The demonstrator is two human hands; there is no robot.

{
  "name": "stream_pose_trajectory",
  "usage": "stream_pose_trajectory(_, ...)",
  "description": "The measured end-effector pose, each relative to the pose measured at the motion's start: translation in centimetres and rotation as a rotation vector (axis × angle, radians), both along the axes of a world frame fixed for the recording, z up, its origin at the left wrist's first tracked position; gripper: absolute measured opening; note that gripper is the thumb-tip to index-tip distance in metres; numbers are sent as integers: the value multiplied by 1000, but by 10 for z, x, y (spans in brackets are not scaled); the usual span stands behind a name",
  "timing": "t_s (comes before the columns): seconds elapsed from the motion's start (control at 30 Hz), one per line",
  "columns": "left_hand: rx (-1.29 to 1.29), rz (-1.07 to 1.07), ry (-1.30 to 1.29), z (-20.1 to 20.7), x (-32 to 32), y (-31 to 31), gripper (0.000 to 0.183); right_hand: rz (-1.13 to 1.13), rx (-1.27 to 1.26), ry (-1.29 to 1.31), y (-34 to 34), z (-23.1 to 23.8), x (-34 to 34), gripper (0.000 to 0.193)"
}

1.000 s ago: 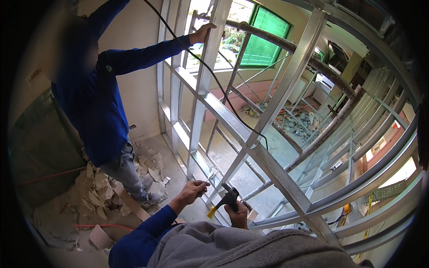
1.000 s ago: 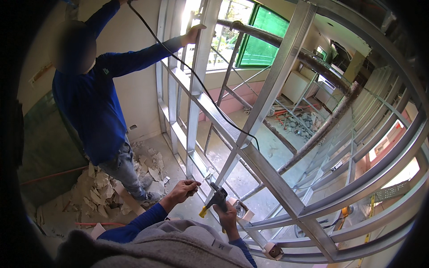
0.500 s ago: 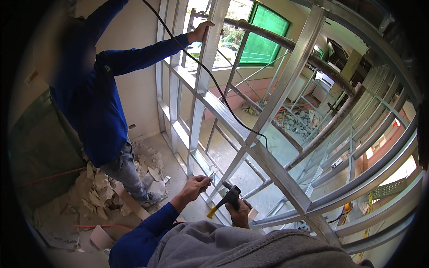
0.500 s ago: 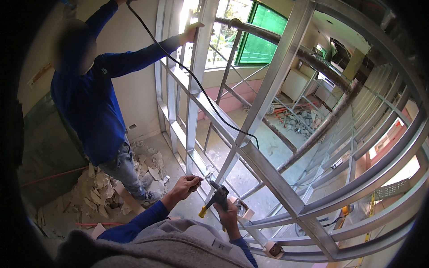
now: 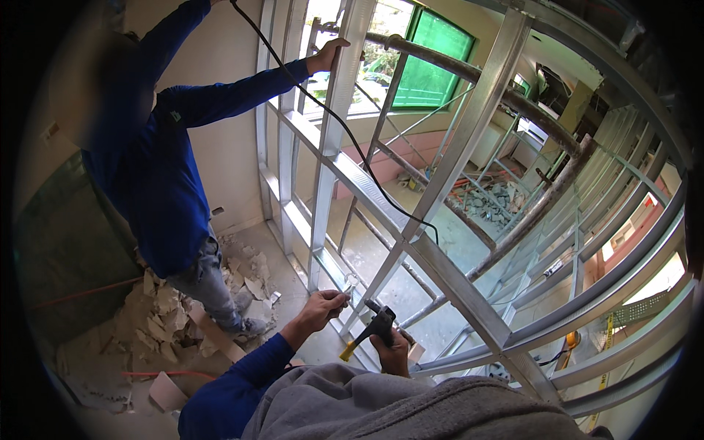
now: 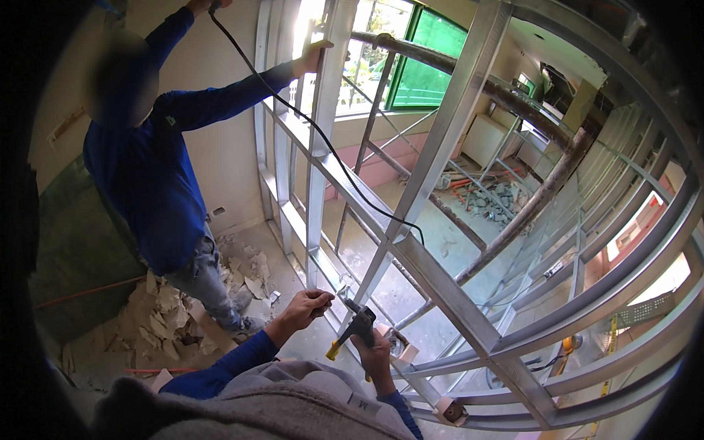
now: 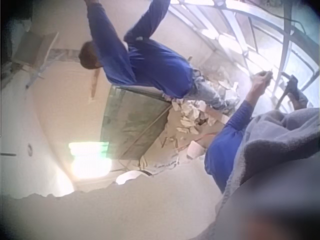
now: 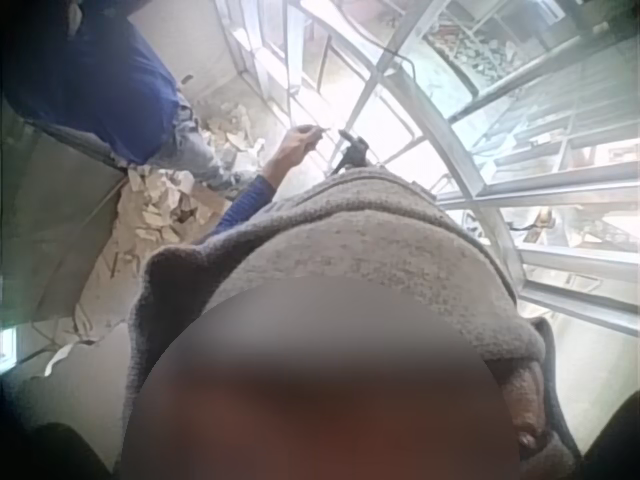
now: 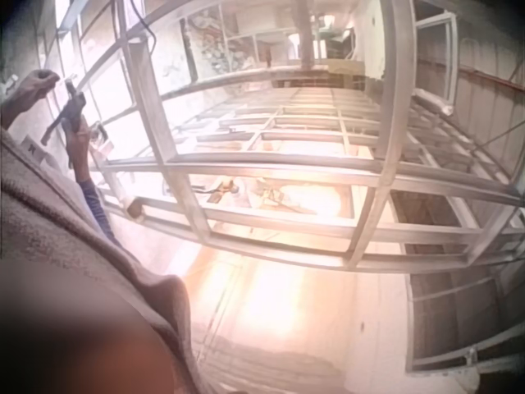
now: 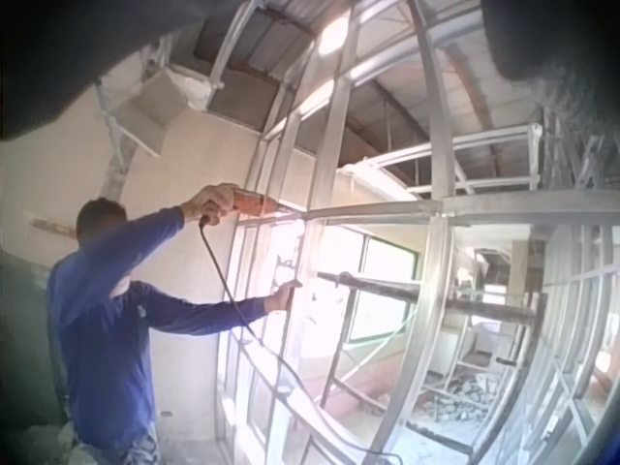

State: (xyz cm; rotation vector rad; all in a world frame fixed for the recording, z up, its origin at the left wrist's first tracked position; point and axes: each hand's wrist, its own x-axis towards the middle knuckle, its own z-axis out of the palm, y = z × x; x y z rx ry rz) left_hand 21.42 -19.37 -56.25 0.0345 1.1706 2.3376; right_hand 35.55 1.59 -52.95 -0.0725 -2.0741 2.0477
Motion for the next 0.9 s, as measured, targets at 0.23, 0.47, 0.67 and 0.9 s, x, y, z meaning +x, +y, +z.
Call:
stream_pose_trajectory(0.23,82,15,5,18,-3,0,21,-4,111,-24,-4,18,1,22)
stream_pose_trajectory(0.47,86,103,77,53,-9,2,22,-31,97,-46,-5,30,-3,23)
stream_pose_trajectory(0.67,98,108,106,55,-10,-1,24,-23,47,6,-8,27,-3,22)
stream_pose_trajectory(0.9,79,156,92,65,-19,-2,29,-124,400,-32,-6,32,-7,28)
